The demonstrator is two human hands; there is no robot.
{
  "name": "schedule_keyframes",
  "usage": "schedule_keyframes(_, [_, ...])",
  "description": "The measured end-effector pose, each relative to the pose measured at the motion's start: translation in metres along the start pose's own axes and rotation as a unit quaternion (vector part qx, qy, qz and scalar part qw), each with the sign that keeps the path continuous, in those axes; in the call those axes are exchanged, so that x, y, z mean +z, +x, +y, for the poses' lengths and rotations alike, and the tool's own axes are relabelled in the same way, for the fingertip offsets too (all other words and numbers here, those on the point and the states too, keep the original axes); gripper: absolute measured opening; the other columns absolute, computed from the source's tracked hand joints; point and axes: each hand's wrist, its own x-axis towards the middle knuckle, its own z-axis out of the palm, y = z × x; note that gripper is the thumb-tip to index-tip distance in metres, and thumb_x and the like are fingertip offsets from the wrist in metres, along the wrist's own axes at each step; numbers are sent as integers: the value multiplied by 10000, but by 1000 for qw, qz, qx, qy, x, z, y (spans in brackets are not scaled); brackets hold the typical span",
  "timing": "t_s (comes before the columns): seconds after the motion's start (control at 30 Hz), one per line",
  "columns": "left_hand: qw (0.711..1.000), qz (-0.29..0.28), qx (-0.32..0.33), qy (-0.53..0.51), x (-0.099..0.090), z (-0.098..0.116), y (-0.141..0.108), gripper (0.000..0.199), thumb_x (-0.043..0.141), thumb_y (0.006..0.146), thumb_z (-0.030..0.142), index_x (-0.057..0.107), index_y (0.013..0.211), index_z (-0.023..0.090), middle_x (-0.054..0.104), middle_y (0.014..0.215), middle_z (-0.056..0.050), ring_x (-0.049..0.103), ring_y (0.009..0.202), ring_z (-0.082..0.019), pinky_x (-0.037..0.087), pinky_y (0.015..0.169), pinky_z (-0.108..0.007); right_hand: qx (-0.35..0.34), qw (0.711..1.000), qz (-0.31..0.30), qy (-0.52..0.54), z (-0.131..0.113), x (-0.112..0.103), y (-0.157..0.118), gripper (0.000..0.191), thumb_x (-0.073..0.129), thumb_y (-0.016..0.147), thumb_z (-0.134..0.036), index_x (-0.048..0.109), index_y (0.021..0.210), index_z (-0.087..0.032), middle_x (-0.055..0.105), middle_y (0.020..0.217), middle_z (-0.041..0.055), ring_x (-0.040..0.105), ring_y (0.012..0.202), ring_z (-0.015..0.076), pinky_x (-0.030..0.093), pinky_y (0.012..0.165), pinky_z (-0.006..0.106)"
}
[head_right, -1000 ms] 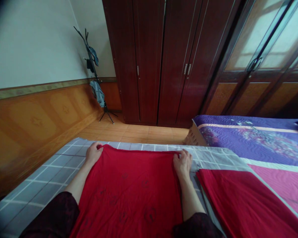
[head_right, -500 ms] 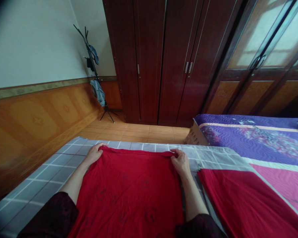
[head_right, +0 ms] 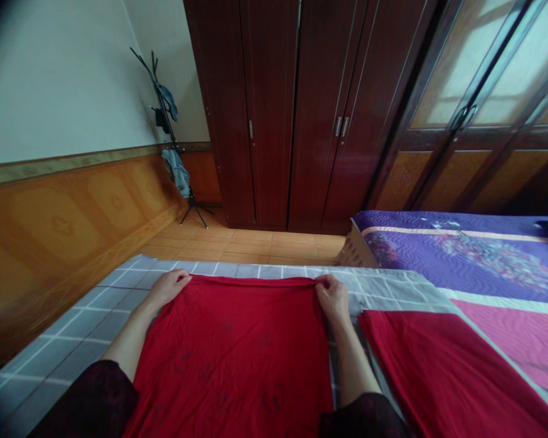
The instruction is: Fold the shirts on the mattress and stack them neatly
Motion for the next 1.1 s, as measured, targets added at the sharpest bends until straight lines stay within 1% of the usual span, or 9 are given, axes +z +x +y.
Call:
schedule_keyframes(0.2, [997, 68, -24, 27, 10, 0, 4, 271, 398, 889, 251, 661, 860, 191, 667, 964, -69, 604, 931, -190, 419, 828, -253, 3, 999, 29, -36, 4, 4, -1, 355, 425, 707, -277, 710, 896, -186, 701, 782, 48, 623, 747, 209, 454, 685, 300])
schedule_keyframes(0.33, [991, 118, -49, 36, 17, 2, 1, 240, 440, 890, 297, 651, 915, 187, 655, 949, -77, 609, 921, -203, 434, 820, -271, 3, 993, 45, -106, 6, 7, -6, 336, 445, 740, -277, 711, 915, -172, 689, 822, 93, 592, 842, 257, 432, 763, 358])
schedule_keyframes(0.5, [981, 179, -65, 35, 5, 11, -2, 390, 383, 928, 379, 529, 1191, 131, 591, 1104, -145, 589, 950, -231, 441, 815, -326, -20, 983, 66, -168, -5, -4, -7, 450, 418, 796, -272, 608, 1149, -68, 645, 992, 194, 542, 973, 312, 379, 864, 443])
schedule_keyframes(0.57, [988, 151, -23, 26, 2, 21, -2, 332, 378, 935, 355, 577, 1121, 166, 618, 1062, -103, 597, 921, -202, 442, 805, -298, -50, 984, 42, -168, -14, -8, -5, 438, 398, 821, -296, 619, 1139, -90, 639, 1028, 184, 554, 969, 306, 400, 832, 425])
schedule_keyframes(0.67, [996, 69, 63, 14, 8, 37, -4, 188, 506, 879, 340, 655, 868, 225, 658, 912, -16, 608, 869, -159, 441, 790, -245, -144, 977, -62, -145, -28, -2, -9, 333, 432, 838, -360, 709, 941, -206, 684, 903, 73, 607, 841, 230, 445, 738, 322])
schedule_keyframes(0.77, [995, 33, 95, 20, 18, 41, -7, 143, 575, 837, 340, 649, 864, 220, 650, 966, -21, 583, 962, -181, 413, 884, -284, -229, 956, -128, -133, -34, 14, -20, 263, 531, 802, -406, 721, 886, -245, 682, 898, 33, 604, 856, 204, 448, 766, 288])
schedule_keyframes(0.9, [997, 30, 55, 43, 17, 20, -12, 270, 473, 894, 305, 584, 1097, 167, 583, 1176, -105, 504, 1133, -221, 343, 996, -350, -244, 954, -78, -159, -27, 32, -30, 383, 494, 847, -405, 648, 1100, -161, 610, 1093, 121, 536, 989, 269, 413, 866, 394])
schedule_keyframes(1.0, [998, 8, 15, 56, 3, 0, -19, 351, 426, 899, 279, 533, 1194, 121, 540, 1253, -157, 473, 1189, -248, 330, 1011, -372, -250, 951, -52, -172, -19, 37, -29, 397, 473, 871, -406, 616, 1140, -151, 587, 1112, 130, 519, 1003, 267, 405, 885, 404])
schedule_keyframes(1.1, [998, -35, -4, 56, -17, -12, -34, 378, 457, 871, 307, 540, 1190, 125, 570, 1226, -152, 504, 1164, -251, 360, 982, -350, -263, 947, -41, -180, -15, 39, -27, 393, 463, 882, -408, 611, 1138, -150, 581, 1119, 130, 512, 1027, 263, 401, 898, 398])
